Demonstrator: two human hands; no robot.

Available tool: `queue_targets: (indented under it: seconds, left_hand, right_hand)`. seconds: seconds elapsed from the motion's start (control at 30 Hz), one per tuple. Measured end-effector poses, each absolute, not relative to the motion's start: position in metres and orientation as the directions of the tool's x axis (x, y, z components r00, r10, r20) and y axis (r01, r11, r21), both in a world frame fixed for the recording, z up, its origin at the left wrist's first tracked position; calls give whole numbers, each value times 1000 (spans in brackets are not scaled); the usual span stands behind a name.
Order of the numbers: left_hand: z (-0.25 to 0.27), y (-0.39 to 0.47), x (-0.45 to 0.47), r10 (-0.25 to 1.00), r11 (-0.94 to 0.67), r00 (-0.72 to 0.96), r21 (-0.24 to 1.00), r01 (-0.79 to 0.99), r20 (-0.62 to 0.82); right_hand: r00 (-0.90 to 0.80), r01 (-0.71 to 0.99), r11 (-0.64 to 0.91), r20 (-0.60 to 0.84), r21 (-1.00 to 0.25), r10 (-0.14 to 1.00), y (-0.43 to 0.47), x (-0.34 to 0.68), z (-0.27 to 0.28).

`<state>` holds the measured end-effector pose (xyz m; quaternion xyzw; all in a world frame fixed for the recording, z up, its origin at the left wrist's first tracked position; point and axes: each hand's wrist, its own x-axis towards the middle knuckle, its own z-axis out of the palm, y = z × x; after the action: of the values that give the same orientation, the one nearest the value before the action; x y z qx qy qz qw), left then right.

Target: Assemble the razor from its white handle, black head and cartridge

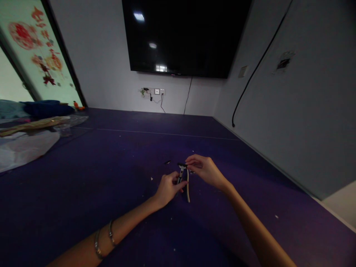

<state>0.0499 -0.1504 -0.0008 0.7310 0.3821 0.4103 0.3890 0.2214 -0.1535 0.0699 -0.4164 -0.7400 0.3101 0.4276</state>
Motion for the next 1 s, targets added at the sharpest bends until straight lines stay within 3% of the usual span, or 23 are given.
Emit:
queue_targets:
  seconds: [0.43,0.7,1.0]
  left_hand:
    - [4,-154,52,897,-328,363,931,159,254]
    - [6,-155,55,923,-211,343,974,81,172]
    - [9,-157,55,933,-196,324,977,90,157]
  right_hand:
    - [-345,460,584,472,-669,811,-160,223,77]
    - [-350,450,592,478,-668,806,-162,223,78]
    - [-340,426,586,478,-689,810,-164,221,81]
